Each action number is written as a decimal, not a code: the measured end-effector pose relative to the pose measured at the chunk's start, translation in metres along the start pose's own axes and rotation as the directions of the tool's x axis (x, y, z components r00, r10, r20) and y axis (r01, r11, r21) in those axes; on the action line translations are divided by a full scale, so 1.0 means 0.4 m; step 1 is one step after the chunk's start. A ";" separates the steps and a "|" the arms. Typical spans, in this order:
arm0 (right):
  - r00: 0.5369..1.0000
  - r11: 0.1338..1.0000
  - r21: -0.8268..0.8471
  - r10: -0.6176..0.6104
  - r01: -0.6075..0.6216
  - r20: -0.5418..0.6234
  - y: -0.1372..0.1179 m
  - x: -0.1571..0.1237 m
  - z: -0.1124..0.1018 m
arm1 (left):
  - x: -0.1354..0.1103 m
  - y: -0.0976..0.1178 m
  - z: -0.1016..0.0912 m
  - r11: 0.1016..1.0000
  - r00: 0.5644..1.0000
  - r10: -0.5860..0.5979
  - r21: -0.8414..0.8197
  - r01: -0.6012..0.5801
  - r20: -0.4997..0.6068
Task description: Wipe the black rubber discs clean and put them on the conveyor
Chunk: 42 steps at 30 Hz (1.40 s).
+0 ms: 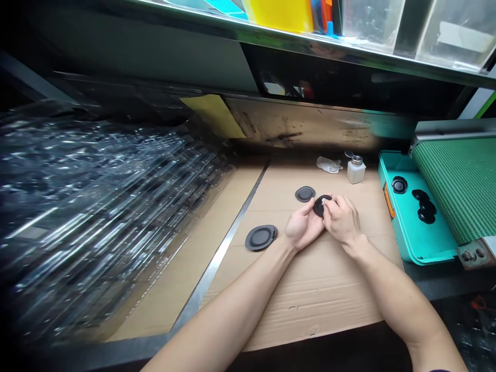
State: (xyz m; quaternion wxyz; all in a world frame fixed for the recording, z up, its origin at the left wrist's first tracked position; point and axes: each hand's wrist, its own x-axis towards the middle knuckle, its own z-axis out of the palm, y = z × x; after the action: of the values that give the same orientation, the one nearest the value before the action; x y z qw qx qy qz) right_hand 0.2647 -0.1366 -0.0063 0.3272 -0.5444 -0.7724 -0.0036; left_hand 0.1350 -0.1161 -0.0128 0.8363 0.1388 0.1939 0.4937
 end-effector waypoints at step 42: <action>0.976 0.987 -0.007 -0.160 0.163 0.146 0.009 -0.010 0.030 | 0.010 -0.003 -0.023 0.998 0.993 0.039 0.052 -0.034 -0.112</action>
State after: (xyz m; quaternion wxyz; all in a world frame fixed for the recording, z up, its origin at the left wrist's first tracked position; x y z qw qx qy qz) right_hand 0.2625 -0.1341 -0.0192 0.2635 -0.4818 -0.8357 0.0020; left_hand 0.1335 -0.1130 -0.0224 0.8111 0.1349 0.2503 0.5111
